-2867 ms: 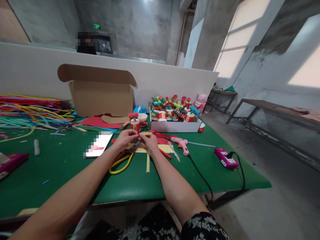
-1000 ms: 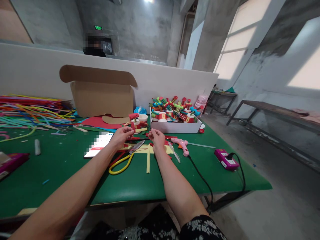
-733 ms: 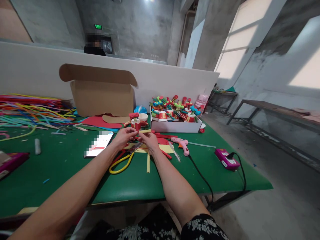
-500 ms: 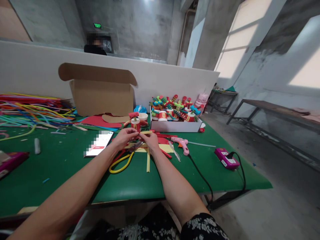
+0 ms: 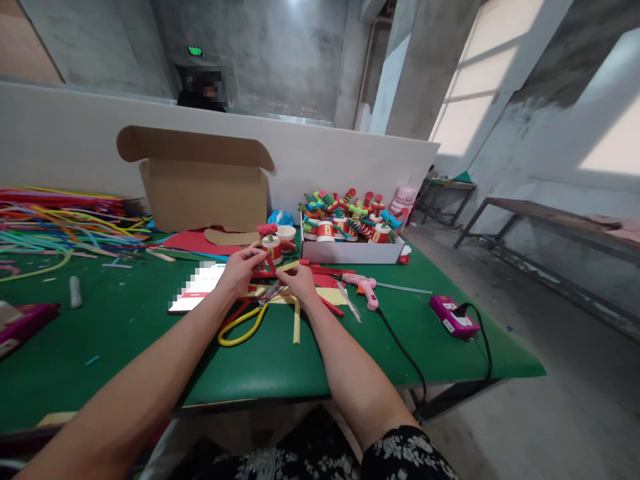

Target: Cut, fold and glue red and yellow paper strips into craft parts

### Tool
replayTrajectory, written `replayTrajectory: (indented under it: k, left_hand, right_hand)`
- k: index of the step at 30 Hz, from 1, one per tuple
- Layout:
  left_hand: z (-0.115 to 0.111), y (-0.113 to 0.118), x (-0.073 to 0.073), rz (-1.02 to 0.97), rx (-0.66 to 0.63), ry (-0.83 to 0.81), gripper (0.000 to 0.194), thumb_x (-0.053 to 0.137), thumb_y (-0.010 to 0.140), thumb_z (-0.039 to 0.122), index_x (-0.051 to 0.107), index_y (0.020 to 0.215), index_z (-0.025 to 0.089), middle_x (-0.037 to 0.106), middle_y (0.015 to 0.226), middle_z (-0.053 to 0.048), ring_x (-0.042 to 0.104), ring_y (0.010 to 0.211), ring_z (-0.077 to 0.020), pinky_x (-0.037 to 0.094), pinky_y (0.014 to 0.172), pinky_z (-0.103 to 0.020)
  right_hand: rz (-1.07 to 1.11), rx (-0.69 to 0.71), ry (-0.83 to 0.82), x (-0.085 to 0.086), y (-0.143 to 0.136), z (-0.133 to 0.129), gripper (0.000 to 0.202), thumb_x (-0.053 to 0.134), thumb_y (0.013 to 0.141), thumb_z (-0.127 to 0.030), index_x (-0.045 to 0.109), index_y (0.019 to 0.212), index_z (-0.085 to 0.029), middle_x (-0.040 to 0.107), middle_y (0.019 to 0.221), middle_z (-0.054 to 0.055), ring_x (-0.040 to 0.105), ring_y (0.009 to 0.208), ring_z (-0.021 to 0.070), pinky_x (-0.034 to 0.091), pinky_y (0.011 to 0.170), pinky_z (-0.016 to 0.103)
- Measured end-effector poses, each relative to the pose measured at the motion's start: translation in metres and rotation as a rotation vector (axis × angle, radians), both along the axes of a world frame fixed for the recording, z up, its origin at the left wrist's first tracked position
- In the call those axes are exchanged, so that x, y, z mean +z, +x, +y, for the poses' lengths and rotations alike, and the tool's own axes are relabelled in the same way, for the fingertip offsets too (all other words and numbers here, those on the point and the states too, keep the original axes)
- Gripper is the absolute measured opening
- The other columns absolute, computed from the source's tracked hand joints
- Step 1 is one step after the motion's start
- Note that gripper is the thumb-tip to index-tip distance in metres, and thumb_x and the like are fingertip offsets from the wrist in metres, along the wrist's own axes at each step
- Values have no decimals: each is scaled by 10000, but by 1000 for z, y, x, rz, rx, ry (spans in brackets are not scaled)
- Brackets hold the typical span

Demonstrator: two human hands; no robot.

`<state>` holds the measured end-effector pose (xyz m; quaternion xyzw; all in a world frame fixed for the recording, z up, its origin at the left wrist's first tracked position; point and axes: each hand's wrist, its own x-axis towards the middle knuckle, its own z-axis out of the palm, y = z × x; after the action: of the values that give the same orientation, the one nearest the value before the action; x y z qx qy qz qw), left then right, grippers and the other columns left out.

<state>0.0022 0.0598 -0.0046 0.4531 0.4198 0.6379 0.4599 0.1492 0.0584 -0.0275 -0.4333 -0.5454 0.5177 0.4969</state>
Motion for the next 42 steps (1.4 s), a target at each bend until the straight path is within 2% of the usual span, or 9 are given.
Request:
replayTrajectory:
  k: [4,7,10,15,21,26,28,34,42]
  left_hand:
    - [1,-4,1,-89,27,1,359,755,530,441,607,636,132,546,548,17,450,497,-71,355,493,-201]
    - [-3,-1,2,0,-97,-112,395,756,525,469,645,672,120,580,582,-8,470,506,-80,359,490,-206]
    - [-10,6,3,159,-190,-168,351,786,488,419,653,623,123,555,522,2,445,467,-78,326,459,-208]
    - [-13,8,6,201,-133,-192,285,791,479,353,605,530,143,502,446,27,394,410,-69,268,419,-209]
    - [-3,1,0,79,-81,-157,324,799,463,375,645,611,131,529,487,15,418,441,-72,302,442,-211]
    - [1,-5,-1,32,-30,-83,340,777,513,409,645,643,124,496,480,23,404,440,-66,296,425,-199]
    - [0,-6,0,16,-44,-88,359,772,524,433,639,647,124,516,502,13,423,455,-69,313,434,-199]
    - [-8,1,2,187,-271,-170,356,794,491,430,628,584,129,558,526,2,430,460,-67,320,452,-206]
    - [-8,3,3,180,-193,-106,355,799,459,408,579,549,145,531,496,24,436,455,-74,317,471,-216]
  right_hand:
    - [123,2,-80,2,-1,-2,156,737,549,-272,654,623,-162,629,557,-17,574,520,120,484,590,263]
    - [219,6,-111,3,-2,-2,194,757,530,-283,659,641,-158,631,572,-14,568,527,116,496,614,275]
    - [238,14,-121,3,-2,-2,216,769,511,-284,660,644,-154,638,585,-9,563,528,112,495,617,276]
    - [111,19,-98,2,-1,0,158,746,541,-265,658,612,-155,630,553,-12,556,506,109,468,565,247]
    - [-13,5,-74,7,0,-4,93,704,580,-220,636,569,-157,609,507,-19,544,481,102,449,523,224]
    - [-17,14,-109,8,0,-5,76,699,584,-191,632,570,-158,612,519,-19,556,487,103,468,537,230]
    - [29,4,-128,7,-1,-4,80,707,577,-190,634,574,-158,611,526,-22,557,489,100,475,548,233]
    - [150,47,-160,6,0,-2,144,742,542,-233,664,630,-150,640,580,-11,567,515,99,490,586,241]
    - [164,43,-160,7,0,-3,177,777,496,-253,667,594,-155,639,571,-1,562,511,105,494,561,242]
